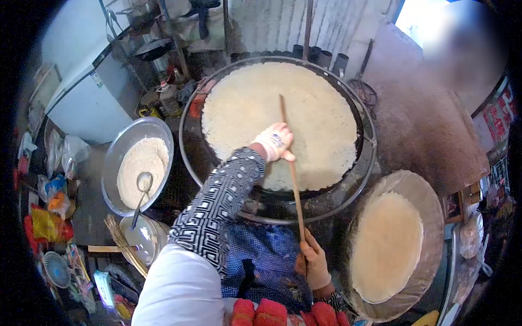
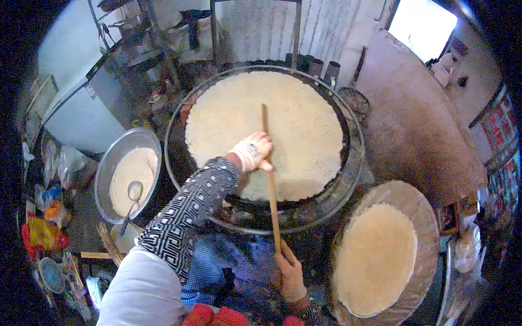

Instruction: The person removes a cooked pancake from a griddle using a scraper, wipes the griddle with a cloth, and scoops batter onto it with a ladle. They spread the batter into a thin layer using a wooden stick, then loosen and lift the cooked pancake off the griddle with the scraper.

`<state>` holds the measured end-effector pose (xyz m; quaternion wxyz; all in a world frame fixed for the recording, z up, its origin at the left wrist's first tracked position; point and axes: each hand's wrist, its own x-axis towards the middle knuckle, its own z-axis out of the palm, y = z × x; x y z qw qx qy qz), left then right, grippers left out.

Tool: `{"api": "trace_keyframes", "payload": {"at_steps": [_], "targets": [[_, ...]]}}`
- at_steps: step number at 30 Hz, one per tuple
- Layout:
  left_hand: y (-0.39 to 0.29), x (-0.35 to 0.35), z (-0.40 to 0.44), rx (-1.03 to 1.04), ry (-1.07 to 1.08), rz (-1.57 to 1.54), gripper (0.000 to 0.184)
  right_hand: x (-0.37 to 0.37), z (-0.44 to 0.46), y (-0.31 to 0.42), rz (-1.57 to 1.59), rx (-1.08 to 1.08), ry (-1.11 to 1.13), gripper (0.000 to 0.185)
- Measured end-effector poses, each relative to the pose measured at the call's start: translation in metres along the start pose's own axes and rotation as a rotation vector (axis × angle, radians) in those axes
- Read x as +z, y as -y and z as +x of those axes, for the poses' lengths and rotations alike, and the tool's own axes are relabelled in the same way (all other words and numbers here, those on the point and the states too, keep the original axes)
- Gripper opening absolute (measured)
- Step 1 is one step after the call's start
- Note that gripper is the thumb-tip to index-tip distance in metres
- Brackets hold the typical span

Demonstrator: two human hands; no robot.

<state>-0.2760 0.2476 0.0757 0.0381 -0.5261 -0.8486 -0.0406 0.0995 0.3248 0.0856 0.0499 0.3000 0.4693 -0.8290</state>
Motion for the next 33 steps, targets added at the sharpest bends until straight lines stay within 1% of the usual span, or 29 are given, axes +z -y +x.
{"api": "trace_keyframes", "payload": {"at_steps": [1, 4, 5, 6, 8, 9, 10, 11, 12, 13, 14, 16, 17, 18, 19, 20, 21, 22, 23, 24, 26, 28, 30, 32, 33], "targets": [[0.016, -0.003, -0.017, -0.059, 0.035, -0.003, 0.085, 0.009, 0.010, 0.002, -0.034, 0.017, 0.022, 0.064], [0.061, -0.002, -0.088, -0.190, -0.054, -0.013, 0.085, 0.033, 0.043, -0.022, -0.275, -0.205, 0.094, 0.055], [0.069, -0.009, -0.114, -0.234, -0.063, -0.036, 0.084, 0.034, 0.062, -0.046, -0.433, -0.412, 0.140, 0.054], [0.083, 0.000, -0.141, -0.248, -0.099, 0.026, 0.087, 0.042, 0.055, -0.047, -0.442, -0.310, 0.160, 0.054], [0.081, -0.016, -0.194, -0.277, -0.084, 0.032, 0.090, 0.059, 0.042, -0.048, -0.470, -0.106, 0.197, 0.054], [0.070, -0.029, -0.218, -0.334, -0.026, 0.013, 0.092, 0.055, 0.038, -0.059, -0.523, -0.078, 0.231, 0.057], [0.062, -0.023, -0.249, -0.392, -0.048, 0.017, 0.095, 0.050, 0.032, -0.073, -0.573, -0.052, 0.262, 0.060], [0.053, -0.013, -0.274, -0.430, -0.020, 0.012, 0.095, 0.043, 0.019, -0.075, -0.693, -0.138, 0.311, 0.060], [0.030, -0.020, -0.290, -0.410, -0.037, -0.008, 0.092, 0.030, 0.004, -0.082, -0.762, -0.220, 0.290, 0.060], [0.010, -0.013, -0.299, -0.362, -0.104, -0.007, 0.091, 0.012, -0.014, -0.094, -0.837, -0.302, 0.270, 0.060], [-0.007, -0.008, -0.298, -0.322, -0.174, -0.009, 0.090, -0.005, -0.032, -0.102, -0.920, -0.384, 0.253, 0.059], [-0.063, -0.030, -0.251, -0.256, -0.245, -0.073, 0.089, -0.037, -0.079, -0.094, -0.977, -0.157, 0.056, 0.061], [-0.084, -0.040, -0.221, -0.173, -0.244, -0.149, 0.088, -0.056, -0.093, -0.096, -0.942, -0.111, -0.034, 0.060], [-0.100, -0.049, -0.187, -0.085, -0.245, -0.222, 0.088, -0.080, -0.102, -0.106, -0.830, -0.111, -0.139, 0.060], [-0.117, -0.057, -0.151, -0.012, -0.271, -0.254, 0.088, -0.104, -0.106, -0.122, -0.653, -0.160, -0.242, 0.059], [-0.127, -0.054, -0.115, 0.080, -0.309, -0.240, 0.086, -0.126, -0.106, -0.139, -0.531, -0.265, -0.345, 0.059], [-0.137, -0.050, -0.080, 0.177, -0.372, -0.279, 0.088, -0.136, -0.103, -0.151, -0.488, -0.377, -0.443, 0.058], [-0.140, -0.038, -0.048, 0.270, -0.421, -0.289, 0.085, -0.106, -0.110, -0.127, -0.561, -0.554, -0.560, 0.057], [-0.142, -0.027, -0.020, 0.364, -0.464, -0.271, 0.082, -0.099, -0.103, -0.123, -0.469, -0.523, -0.511, 0.058], [-0.140, -0.007, 0.004, 0.414, -0.453, -0.223, 0.079, -0.092, -0.096, -0.119, -0.377, -0.491, -0.467, 0.059], [-0.118, 0.035, 0.026, 0.379, -0.106, -0.117, 0.079, -0.024, -0.081, -0.078, 0.058, -0.147, -0.356, 0.059], [-0.087, 0.001, 0.020, 0.343, 0.045, -0.094, 0.077, 0.000, -0.059, -0.065, 0.087, -0.113, -0.230, 0.059], [-0.044, -0.005, 0.009, 0.193, 0.202, -0.094, 0.074, 0.018, -0.038, -0.053, 0.090, -0.073, -0.127, 0.058], [0.003, 0.017, -0.020, 0.150, -0.101, -0.016, 0.073, 0.030, -0.015, -0.041, 0.049, -0.041, -0.033, 0.057], [0.022, 0.013, -0.038, 0.098, -0.110, -0.013, 0.076, 0.029, -0.004, -0.038, -0.019, -0.025, 0.049, 0.056]]}}
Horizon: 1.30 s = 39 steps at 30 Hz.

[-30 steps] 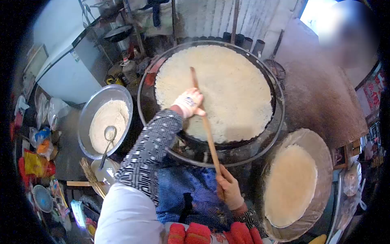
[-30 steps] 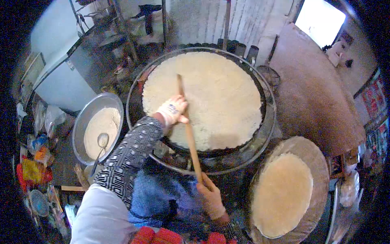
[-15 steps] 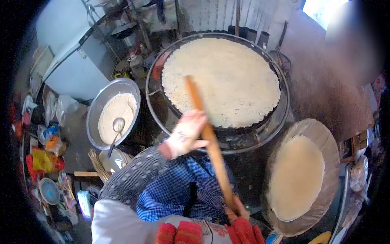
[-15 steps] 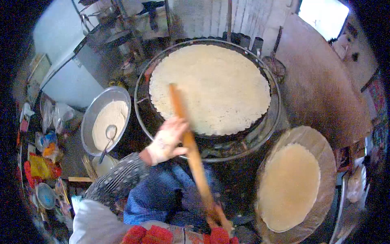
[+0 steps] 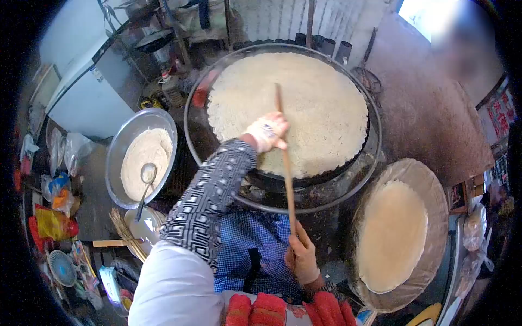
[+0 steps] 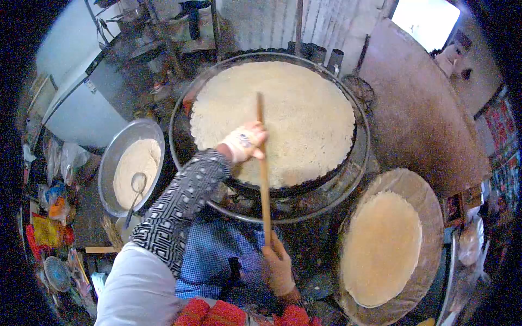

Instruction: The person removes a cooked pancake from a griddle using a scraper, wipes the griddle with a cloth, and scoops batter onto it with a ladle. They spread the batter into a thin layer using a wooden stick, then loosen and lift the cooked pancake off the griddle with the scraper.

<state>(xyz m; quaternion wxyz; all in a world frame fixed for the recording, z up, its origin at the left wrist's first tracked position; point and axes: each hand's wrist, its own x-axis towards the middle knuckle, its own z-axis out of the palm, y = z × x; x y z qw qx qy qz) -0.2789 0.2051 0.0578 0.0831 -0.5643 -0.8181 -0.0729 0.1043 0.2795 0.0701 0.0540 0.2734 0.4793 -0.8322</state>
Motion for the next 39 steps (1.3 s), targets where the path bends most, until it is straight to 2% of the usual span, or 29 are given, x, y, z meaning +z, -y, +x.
{"api": "trace_keyframes", "payload": {"at_steps": [2, 5, 6, 7, 8, 11, 13, 15, 17, 19, 22, 23, 25, 27, 31, 32, 33, 35, 36, 37, 39], "targets": [[0.020, -0.023, -0.043, -0.104, -0.018, 0.004, 0.082, 0.007, 0.024, -0.005, -0.163, -0.046, 0.057, 0.055], [0.037, -0.030, -0.117, -0.235, -0.036, 0.090, 0.086, 0.012, 0.038, -0.036, -0.447, -0.295, 0.152, 0.054], [0.032, -0.035, -0.141, -0.278, -0.024, 0.118, 0.082, 0.014, 0.037, -0.042, -0.423, -0.228, 0.158, 0.054], [0.021, -0.041, -0.163, -0.319, -0.012, 0.148, 0.079, 0.015, 0.034, -0.046, -0.396, -0.162, 0.165, 0.055], [0.004, -0.045, -0.185, -0.364, -0.007, 0.170, 0.080, 0.013, 0.021, -0.023, -0.535, 0.051, 0.199, 0.057], [-0.054, -0.037, -0.226, -0.419, -0.014, 0.207, 0.086, -0.026, -0.017, -0.033, -0.873, -0.108, 0.247, 0.059], [-0.107, -0.054, -0.193, -0.427, -0.008, 0.026, 0.092, -0.059, -0.063, -0.035, -1.015, -0.155, 0.122, 0.062], [-0.155, -0.066, -0.136, -0.303, -0.059, -0.166, 0.094, -0.093, -0.114, -0.038, -0.797, -0.034, -0.026, 0.061], [-0.192, -0.038, -0.075, -0.082, -0.176, -0.204, 0.090, -0.129, -0.138, -0.056, -0.592, 0.040, -0.114, 0.060], [-0.229, -0.008, -0.032, 0.000, -0.093, -0.241, 0.095, -0.156, -0.159, -0.083, -0.378, 0.111, -0.212, 0.059], [-0.242, 0.002, -0.035, -0.008, -0.068, -0.247, 0.098, -0.172, -0.175, -0.096, -0.070, 0.181, -0.308, 0.059], [-0.238, 0.001, -0.042, -0.030, 0.002, -0.206, 0.097, -0.172, -0.177, -0.099, 0.025, 0.188, -0.313, 0.060], [-0.222, 0.004, -0.072, -0.080, -0.078, -0.176, 0.097, -0.138, -0.171, -0.069, 0.166, 0.171, -0.223, 0.065], [-0.200, -0.008, -0.103, -0.170, -0.088, -0.179, 0.099, -0.121, -0.150, -0.050, -0.022, 0.157, -0.126, 0.065], [-0.160, -0.034, -0.166, -0.417, -0.201, -0.230, 0.074, -0.117, -0.125, -0.040, -0.484, 0.120, 0.020, 0.058], [-0.150, -0.027, -0.182, -0.513, -0.319, -0.137, 0.069, -0.115, -0.122, -0.041, -0.386, 0.035, 0.007, 0.058], [-0.140, -0.025, -0.191, -0.560, -0.320, -0.072, 0.061, -0.112, -0.113, -0.042, -0.394, -0.017, -0.017, 0.057], [-0.121, 0.025, -0.221, -0.475, -0.068, 0.182, 0.047, -0.111, -0.096, -0.046, -0.420, -0.106, -0.074, 0.056], [-0.124, 0.022, -0.215, -0.480, -0.037, 0.166, 0.036, -0.099, -0.084, -0.042, -0.468, -0.100, -0.066, 0.055], [-0.125, 0.021, -0.210, -0.490, 0.068, 0.139, 0.034, -0.094, -0.074, -0.043, -0.460, -0.128, -0.016, 0.054], [-0.134, 0.015, -0.203, -0.452, 0.098, 0.079, 0.034, -0.082, -0.055, -0.043, -0.436, -0.186, 0.092, 0.054]]}}
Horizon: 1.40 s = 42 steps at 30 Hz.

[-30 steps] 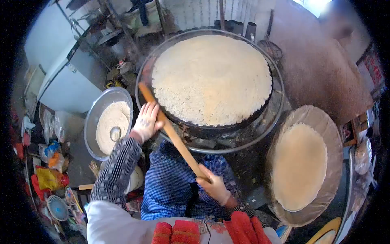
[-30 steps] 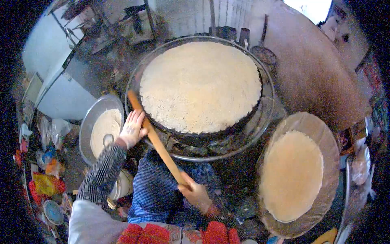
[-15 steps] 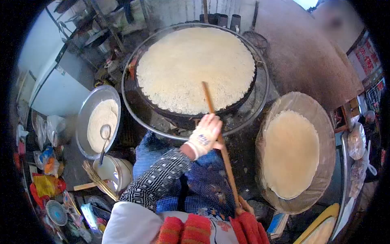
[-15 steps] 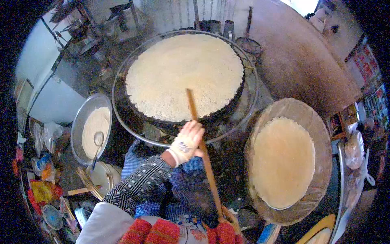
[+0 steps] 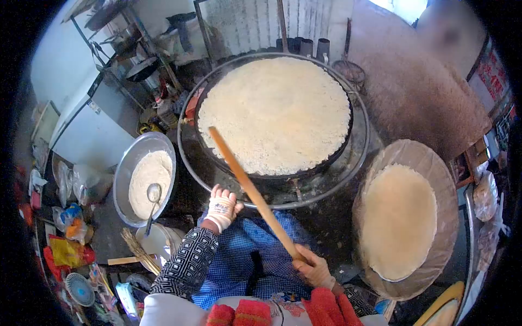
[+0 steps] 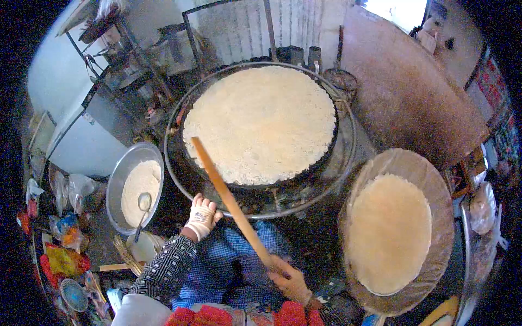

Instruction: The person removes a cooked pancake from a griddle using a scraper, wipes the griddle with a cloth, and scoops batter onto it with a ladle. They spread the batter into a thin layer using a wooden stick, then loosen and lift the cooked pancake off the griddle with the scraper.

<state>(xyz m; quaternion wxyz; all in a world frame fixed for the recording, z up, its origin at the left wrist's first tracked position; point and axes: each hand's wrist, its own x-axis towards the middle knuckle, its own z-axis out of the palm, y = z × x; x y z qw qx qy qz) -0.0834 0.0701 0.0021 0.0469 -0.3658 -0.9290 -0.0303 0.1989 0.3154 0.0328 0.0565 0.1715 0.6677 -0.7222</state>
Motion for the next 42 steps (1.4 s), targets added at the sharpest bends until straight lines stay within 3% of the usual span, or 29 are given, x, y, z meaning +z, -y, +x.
{"api": "trace_keyframes", "payload": {"at_steps": [1, 3, 5, 8, 12, 13, 15, 18, 20, 23, 25, 26, 28, 29, 32, 33, 34, 36, 37, 42], "targets": [[-0.004, 0.000, -0.001, 0.014, -0.097, -0.107, 0.035, 0.006, 0.001, 0.026, -0.005, 0.191, -0.026, 0.053], [-0.024, -0.013, -0.004, -0.017, -0.186, -0.408, 0.041, -0.005, -0.008, -0.009, -0.006, 0.071, -0.063, 0.054], [-0.051, -0.061, 0.016, 0.158, -0.270, -0.430, 0.063, -0.017, -0.023, -0.017, -0.054, 0.076, -0.148, 0.054], [-0.075, -0.106, 0.089, 0.403, -0.188, -0.365, 0.082, -0.042, -0.052, -0.083, 0.665, 0.131, -0.220, 0.063], [-0.099, -0.087, 0.215, 0.625, -0.282, -0.275, 0.091, -0.015, -0.035, -0.017, 0.002, -0.104, -0.595, 0.059], [-0.105, -0.070, 0.246, 0.628, -0.226, -0.220, 0.091, -0.007, -0.017, 0.026, 0.118, 0.072, -0.634, 0.063], [-0.101, -0.022, 0.290, 0.567, -0.027, -0.059, 0.092, -0.007, 0.022, 0.040, 0.268, 0.130, -0.496, 0.066], [-0.061, -0.026, 0.309, 0.461, 0.059, -0.035, 0.091, -0.003, 0.057, 0.077, 0.397, 0.172, -0.318, 0.068], [-0.032, -0.053, 0.303, 0.334, 0.257, 0.046, 0.098, -0.003, 0.072, 0.096, 0.380, 0.231, -0.256, 0.066], [0.014, -0.052, 0.279, 0.231, 0.126, -0.008, 0.101, -0.004, 0.091, 0.082, 0.240, 0.059, -0.212, 0.059], [0.008, -0.052, 0.264, 0.302, -0.066, -0.048, 0.096, 0.005, 0.090, 0.064, 0.122, -0.135, -0.269, 0.057], [0.006, -0.053, 0.259, 0.338, -0.163, -0.068, 0.093, 0.007, 0.078, 0.060, 0.063, -0.091, -0.349, 0.055], [-0.040, -0.076, 0.265, 0.466, -0.141, -0.174, 0.095, 0.015, 0.043, 0.054, -0.064, 0.007, -0.499, 0.053], [-0.065, -0.072, 0.269, 0.588, -0.242, -0.219, 0.094, 0.016, 0.026, 0.042, 0.179, 0.116, -0.545, 0.065], [-0.132, -0.046, 0.295, 0.777, -0.086, -0.256, 0.092, 0.026, 0.000, 0.025, 0.256, 0.223, -0.694, 0.069], [-0.135, -0.028, 0.299, 0.780, -0.056, -0.217, 0.090, 0.023, -0.003, -0.015, 0.161, 0.031, -0.621, 0.069], [-0.138, -0.022, 0.302, 0.783, -0.028, -0.180, 0.088, 0.025, 0.001, 0.003, 0.296, 0.110, -0.595, 0.069], [-0.126, -0.025, 0.316, 0.750, 0.046, -0.121, 0.087, 0.041, 0.014, 0.052, 0.578, 0.267, -0.543, 0.069], [-0.115, -0.030, 0.321, 0.734, 0.088, -0.089, 0.086, 0.045, 0.026, 0.087, 0.551, 0.246, -0.482, 0.070], [-0.043, -0.025, 0.333, 0.603, 0.000, -0.107, 0.088, 0.028, 0.068, 0.088, 0.504, 0.251, -0.318, 0.066]]}}
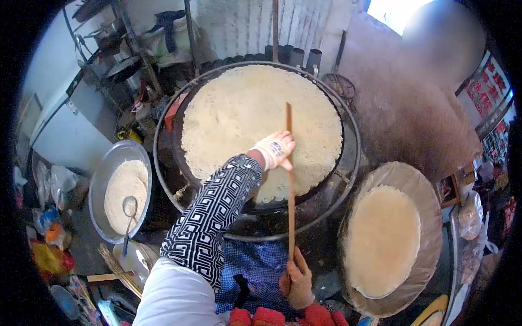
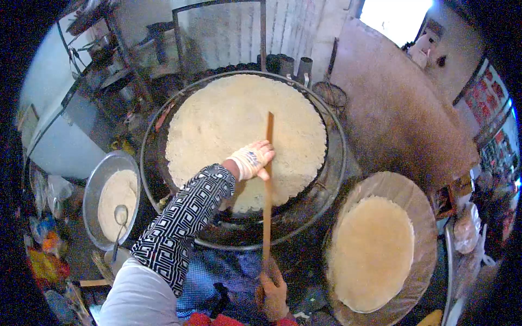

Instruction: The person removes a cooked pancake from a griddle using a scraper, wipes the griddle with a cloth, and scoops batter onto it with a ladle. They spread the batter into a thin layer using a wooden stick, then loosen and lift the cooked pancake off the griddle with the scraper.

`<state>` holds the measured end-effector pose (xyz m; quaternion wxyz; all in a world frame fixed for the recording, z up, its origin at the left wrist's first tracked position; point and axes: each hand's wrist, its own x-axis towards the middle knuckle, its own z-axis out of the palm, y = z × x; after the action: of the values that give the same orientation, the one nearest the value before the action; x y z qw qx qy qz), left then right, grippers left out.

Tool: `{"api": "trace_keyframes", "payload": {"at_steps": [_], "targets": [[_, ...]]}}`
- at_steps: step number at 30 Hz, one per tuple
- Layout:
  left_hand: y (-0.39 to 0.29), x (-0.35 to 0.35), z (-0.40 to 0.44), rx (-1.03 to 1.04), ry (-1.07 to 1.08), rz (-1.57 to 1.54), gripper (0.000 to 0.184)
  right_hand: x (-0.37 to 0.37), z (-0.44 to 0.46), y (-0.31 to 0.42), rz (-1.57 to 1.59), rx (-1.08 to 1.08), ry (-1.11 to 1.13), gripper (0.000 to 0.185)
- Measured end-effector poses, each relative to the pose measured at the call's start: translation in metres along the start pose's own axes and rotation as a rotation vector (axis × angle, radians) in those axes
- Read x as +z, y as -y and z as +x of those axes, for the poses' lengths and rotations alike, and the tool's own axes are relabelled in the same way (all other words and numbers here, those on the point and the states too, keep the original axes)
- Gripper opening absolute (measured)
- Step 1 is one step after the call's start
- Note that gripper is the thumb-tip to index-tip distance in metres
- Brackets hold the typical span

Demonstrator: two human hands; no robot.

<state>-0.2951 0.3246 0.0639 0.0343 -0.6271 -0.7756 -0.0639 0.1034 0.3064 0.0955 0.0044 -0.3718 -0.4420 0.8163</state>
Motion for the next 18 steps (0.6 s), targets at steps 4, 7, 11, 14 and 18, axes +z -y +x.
{"api": "trace_keyframes", "payload": {"at_steps": [4, 7, 11, 14, 18], "targets": [[0.030, -0.007, -0.056, -0.171, -0.036, 0.010, 0.091, 0.006, 0.020, 0.010, -0.159, -0.022, 0.069, 0.058], [0.022, -0.012, -0.129, -0.261, -0.081, -0.003, 0.091, -0.008, 0.025, -0.033, -0.413, -0.232, 0.120, 0.056], [-0.025, -0.043, -0.248, -0.429, -0.142, -0.043, 0.073, -0.029, 0.004, -0.057, -0.721, -0.409, 0.261, 0.053], [-0.026, -0.032, -0.344, -0.619, -0.372, -0.202, 0.041, -0.051, -0.009, -0.061, -0.945, -0.358, 0.241, 0.051], [-0.025, -0.016, -0.380, -0.798, -0.158, 0.202, 0.068, -0.039, 0.019, -0.004, -1.282, -0.581, 0.116, 0.053]]}}
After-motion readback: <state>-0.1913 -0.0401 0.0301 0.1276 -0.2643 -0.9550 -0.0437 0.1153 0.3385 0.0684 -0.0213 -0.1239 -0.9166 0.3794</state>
